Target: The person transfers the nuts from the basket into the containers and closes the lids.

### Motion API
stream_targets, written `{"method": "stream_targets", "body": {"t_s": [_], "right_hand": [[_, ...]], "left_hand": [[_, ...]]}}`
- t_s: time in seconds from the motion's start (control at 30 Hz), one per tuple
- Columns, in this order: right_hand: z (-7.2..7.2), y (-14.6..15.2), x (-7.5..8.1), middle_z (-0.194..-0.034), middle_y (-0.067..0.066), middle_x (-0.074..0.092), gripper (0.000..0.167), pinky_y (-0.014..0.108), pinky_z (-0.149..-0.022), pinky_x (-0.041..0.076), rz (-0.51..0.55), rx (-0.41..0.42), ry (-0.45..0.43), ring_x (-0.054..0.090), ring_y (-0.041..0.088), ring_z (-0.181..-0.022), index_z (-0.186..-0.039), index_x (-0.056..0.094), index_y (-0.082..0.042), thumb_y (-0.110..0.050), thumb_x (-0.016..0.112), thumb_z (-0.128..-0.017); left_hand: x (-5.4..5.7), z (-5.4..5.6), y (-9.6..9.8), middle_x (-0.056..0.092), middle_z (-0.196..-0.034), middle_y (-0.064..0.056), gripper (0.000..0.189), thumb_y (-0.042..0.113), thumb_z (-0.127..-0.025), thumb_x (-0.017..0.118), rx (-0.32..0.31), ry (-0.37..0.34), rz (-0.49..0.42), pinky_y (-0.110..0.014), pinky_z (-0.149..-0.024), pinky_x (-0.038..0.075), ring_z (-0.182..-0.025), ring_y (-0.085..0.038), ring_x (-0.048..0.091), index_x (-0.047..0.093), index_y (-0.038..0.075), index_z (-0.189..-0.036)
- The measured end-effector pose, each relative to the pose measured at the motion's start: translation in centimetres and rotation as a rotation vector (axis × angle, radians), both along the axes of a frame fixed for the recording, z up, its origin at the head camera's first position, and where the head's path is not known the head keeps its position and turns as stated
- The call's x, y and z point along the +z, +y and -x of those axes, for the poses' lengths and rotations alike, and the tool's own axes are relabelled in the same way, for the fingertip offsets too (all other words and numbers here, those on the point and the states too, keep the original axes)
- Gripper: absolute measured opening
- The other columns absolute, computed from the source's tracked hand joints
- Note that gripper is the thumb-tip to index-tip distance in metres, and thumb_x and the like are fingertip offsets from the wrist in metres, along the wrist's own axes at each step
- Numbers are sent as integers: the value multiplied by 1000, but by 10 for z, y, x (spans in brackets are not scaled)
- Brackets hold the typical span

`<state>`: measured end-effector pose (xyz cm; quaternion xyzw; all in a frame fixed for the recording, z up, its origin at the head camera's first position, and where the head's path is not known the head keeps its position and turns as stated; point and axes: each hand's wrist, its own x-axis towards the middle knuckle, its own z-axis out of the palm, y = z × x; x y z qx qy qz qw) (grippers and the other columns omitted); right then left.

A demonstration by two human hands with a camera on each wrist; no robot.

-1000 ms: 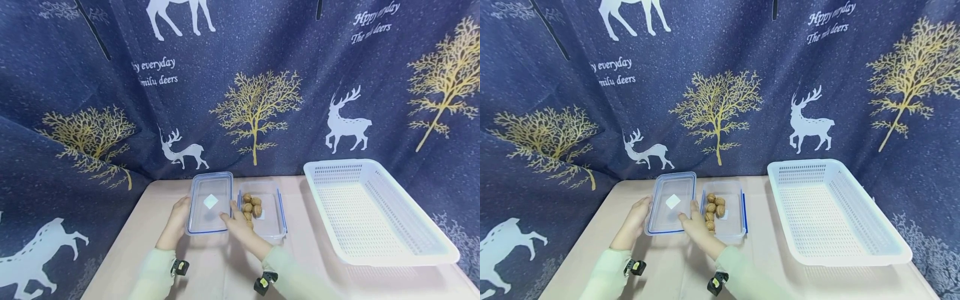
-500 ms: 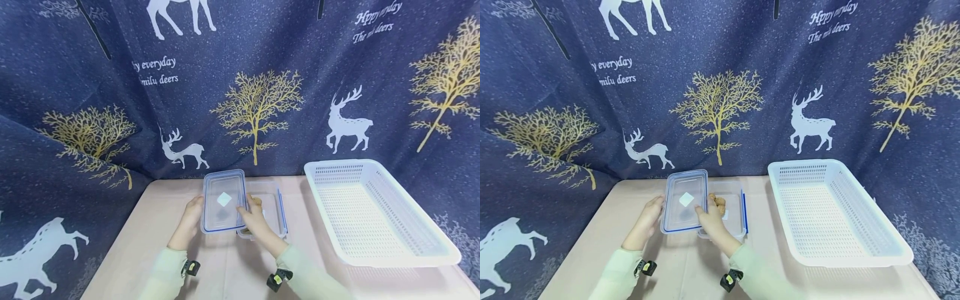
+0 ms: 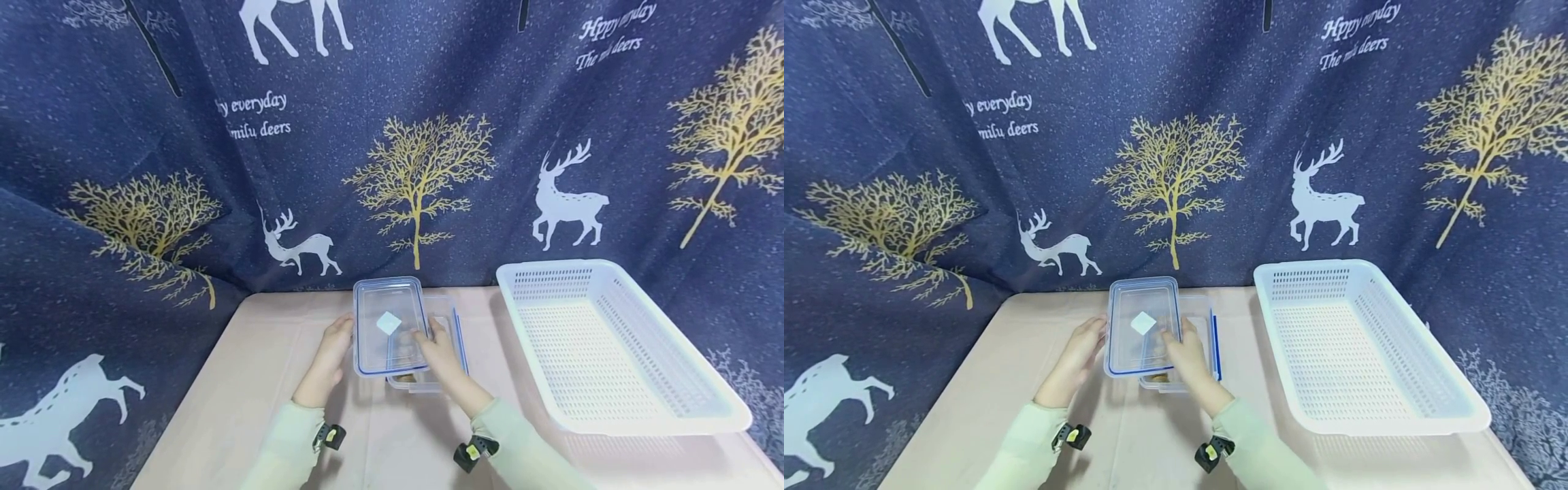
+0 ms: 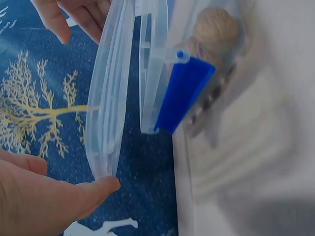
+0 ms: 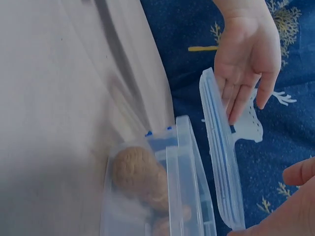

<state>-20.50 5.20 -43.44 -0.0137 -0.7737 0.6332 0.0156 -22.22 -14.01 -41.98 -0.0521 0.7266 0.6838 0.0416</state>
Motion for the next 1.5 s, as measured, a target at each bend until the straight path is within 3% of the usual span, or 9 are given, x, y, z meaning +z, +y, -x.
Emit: {"method": "stream_targets", "body": {"t_s": [0.3,0.57,0.77,0.93,1.17,1.5], "right_hand": [[6,16,4,-145,35,30,61,51,-115,26,35,-64,-26,29,47,-136,-142,26,16,-16,49,-96],[14,23,14,-138,30,37,56,48,-113,32,145,-163,41,37,42,-131,-142,30,13,-13,48,-96],[16,24,19,-138,29,37,53,48,-114,30,172,-182,87,36,42,-131,-141,34,12,-13,47,-97],[18,26,20,-136,27,37,49,48,-115,28,193,-207,114,36,40,-130,-140,38,11,-13,44,-98],[21,24,23,-139,26,40,46,48,-114,28,184,-205,176,37,38,-131,-140,41,6,-18,41,-101],[23,26,30,-150,20,31,48,47,-118,19,208,-109,158,26,33,-141,-143,31,0,-28,32,-105]], "left_hand": [[1,-3,20,26,-151,-28,51,15,-102,38,23,35,-3,-56,-117,14,-141,-44,21,28,-10,-145],[9,0,38,23,-150,-32,51,7,-100,39,11,114,-184,-52,-119,13,-143,-43,16,24,-14,-144],[12,0,43,26,-148,-34,49,7,-101,35,33,117,-240,-51,-118,17,-141,-43,19,23,-17,-142],[13,0,45,32,-148,-30,46,6,-101,36,40,148,-232,-50,-118,19,-141,-41,23,31,-14,-141],[17,-3,47,28,-152,-25,51,9,-101,36,37,156,-88,-49,-118,19,-141,-39,25,24,-3,-149],[18,-5,49,23,-154,-25,49,10,-101,35,47,175,-141,-52,-118,15,-142,-38,22,24,2,-147]]}}
